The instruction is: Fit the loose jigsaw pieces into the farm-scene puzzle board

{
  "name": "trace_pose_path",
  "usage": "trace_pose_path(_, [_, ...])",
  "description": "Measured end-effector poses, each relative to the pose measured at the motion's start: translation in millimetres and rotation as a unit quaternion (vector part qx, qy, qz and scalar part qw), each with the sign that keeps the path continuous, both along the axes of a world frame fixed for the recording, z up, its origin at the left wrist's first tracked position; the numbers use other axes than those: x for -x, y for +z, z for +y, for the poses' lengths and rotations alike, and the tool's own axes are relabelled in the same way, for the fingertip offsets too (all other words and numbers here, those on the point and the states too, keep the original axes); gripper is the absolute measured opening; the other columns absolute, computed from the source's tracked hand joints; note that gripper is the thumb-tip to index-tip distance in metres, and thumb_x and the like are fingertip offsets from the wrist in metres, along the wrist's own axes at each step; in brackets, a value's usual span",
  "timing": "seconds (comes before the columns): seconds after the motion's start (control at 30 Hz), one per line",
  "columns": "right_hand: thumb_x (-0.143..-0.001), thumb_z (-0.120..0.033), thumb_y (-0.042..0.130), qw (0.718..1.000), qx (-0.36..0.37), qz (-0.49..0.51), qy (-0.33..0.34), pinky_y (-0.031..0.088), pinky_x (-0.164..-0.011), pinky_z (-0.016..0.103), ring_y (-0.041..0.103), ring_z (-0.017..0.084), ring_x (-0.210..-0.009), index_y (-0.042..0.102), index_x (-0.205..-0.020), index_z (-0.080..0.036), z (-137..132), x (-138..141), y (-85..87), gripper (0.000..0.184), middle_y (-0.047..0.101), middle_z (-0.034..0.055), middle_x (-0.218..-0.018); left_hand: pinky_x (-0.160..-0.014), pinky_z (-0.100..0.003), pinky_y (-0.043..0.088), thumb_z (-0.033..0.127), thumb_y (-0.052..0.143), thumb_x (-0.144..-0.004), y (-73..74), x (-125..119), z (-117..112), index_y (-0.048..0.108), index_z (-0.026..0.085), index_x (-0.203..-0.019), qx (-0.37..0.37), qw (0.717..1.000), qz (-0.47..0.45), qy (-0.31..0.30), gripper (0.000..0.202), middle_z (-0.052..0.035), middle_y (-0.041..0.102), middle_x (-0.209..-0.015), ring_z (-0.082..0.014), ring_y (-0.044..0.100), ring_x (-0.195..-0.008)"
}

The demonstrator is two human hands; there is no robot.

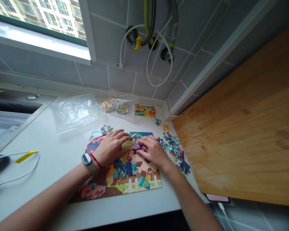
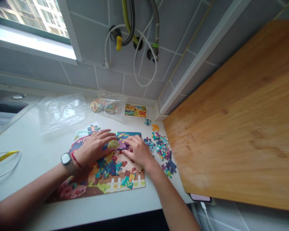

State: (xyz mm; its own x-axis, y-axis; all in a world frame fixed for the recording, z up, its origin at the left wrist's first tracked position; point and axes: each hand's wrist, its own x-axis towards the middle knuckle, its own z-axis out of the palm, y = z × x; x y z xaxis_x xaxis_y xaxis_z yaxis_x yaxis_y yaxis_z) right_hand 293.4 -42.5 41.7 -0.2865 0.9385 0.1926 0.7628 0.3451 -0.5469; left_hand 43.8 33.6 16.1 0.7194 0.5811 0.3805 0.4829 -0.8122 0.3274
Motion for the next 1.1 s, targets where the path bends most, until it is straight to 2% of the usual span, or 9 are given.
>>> trace_pose_path(0.17, [-0.084, -0.025, 0.087, 0.999, 0.013, 0.04, -0.013, 0.052, -0.111, 0.049, 0.061, 0.028, -0.124, 0.07, -0.133, -0.028, 1.3, -5.6, -9.5, 0.052, 0.07, 0.0081, -0.13, -0.11, -0.054, 0.051, 0.043, 0.069, -0.099, -6.7, 2.1, -4.5, 0.068, 0.025, -0.13, 0.035, 0.999, 0.002, -0.023, 0.035, -0.0094, 0.068, -0.138, -0.0348, 0.055, -0.137])
trace_pose_path(0.33, [-0.086, -0.018, 0.084, 0.998, -0.008, 0.056, -0.034, 0.052, -0.108, 0.049, 0.062, 0.028, -0.12, 0.076, -0.119, -0.024, -1.4, -15.1, -10.7, 0.034, 0.07, 0.0092, -0.123, -0.11, -0.057, 0.05, 0.04, 0.07, -0.099, -9.5, -3.8, -9.6, 0.065, 0.023, -0.131, 0.039, 0.999, 0.005, -0.028, 0.036, -0.0107, 0.065, -0.142, -0.0373, 0.051, -0.141])
trace_pose_path(0.47, [-0.089, -0.021, 0.081, 0.998, -0.018, 0.058, -0.032, 0.053, -0.104, 0.049, 0.062, 0.028, -0.117, 0.079, -0.109, -0.024, -0.2, -13.2, -14.1, 0.02, 0.071, 0.0093, -0.12, -0.109, -0.059, 0.051, 0.036, 0.067, -0.101, -10.2, -6.1, -10.9, 0.067, 0.023, -0.126, 0.039, 0.999, 0.009, -0.022, 0.028, -0.0107, 0.064, -0.142, -0.0385, 0.05, -0.142])
trace_pose_path(0.57, [-0.091, -0.022, 0.079, 0.998, -0.013, 0.057, -0.031, 0.054, -0.103, 0.05, 0.062, 0.029, -0.117, 0.08, -0.107, -0.025, 0.1, -10.5, -15.2, 0.017, 0.071, 0.0091, -0.119, -0.109, -0.06, 0.051, 0.034, 0.067, -0.099, -9.4, -5.7, -10.6, 0.067, 0.022, -0.123, 0.051, 0.998, -0.002, -0.023, 0.026, -0.0108, 0.063, -0.143, -0.0385, 0.049, -0.143])
trace_pose_path(0.73, [-0.09, -0.024, 0.08, 0.998, -0.002, 0.055, -0.033, 0.054, -0.104, 0.051, 0.062, 0.03, -0.118, 0.08, -0.112, -0.026, -0.5, -11.4, -11.9, 0.022, 0.071, 0.0099, -0.12, -0.111, -0.059, 0.051, 0.026, 0.065, -0.099, -9.3, -5.0, -10.3, 0.069, 0.024, -0.116, 0.071, 0.997, -0.016, -0.03, 0.017, -0.0085, 0.064, -0.143, -0.0361, 0.049, -0.144])
trace_pose_path(0.93, [-0.083, -0.032, 0.088, 0.999, 0.013, 0.023, -0.025, 0.05, -0.111, 0.056, 0.058, 0.032, -0.127, 0.076, -0.123, -0.028, -2.3, -11.7, -12.1, 0.042, 0.067, 0.01, -0.131, -0.111, -0.058, 0.053, 0.02, 0.064, -0.099, -10.3, -5.3, -10.7, 0.075, 0.027, -0.115, 0.06, 0.997, -0.023, -0.047, 0.021, -0.0079, 0.065, -0.142, -0.0355, 0.051, -0.143])
trace_pose_path(1.1, [-0.081, -0.034, 0.09, 0.999, 0.022, 0.006, -0.031, 0.046, -0.116, 0.057, 0.054, 0.033, -0.133, 0.076, -0.122, -0.028, -3.6, -5.7, -13.0, 0.044, 0.066, 0.0096, -0.134, -0.11, -0.056, 0.054, 0.019, 0.066, -0.098, -6.4, -4.4, -10.3, 0.078, 0.027, -0.112, 0.068, 0.994, -0.017, -0.079, 0.02, -0.0068, 0.067, -0.142, -0.0344, 0.053, -0.141])
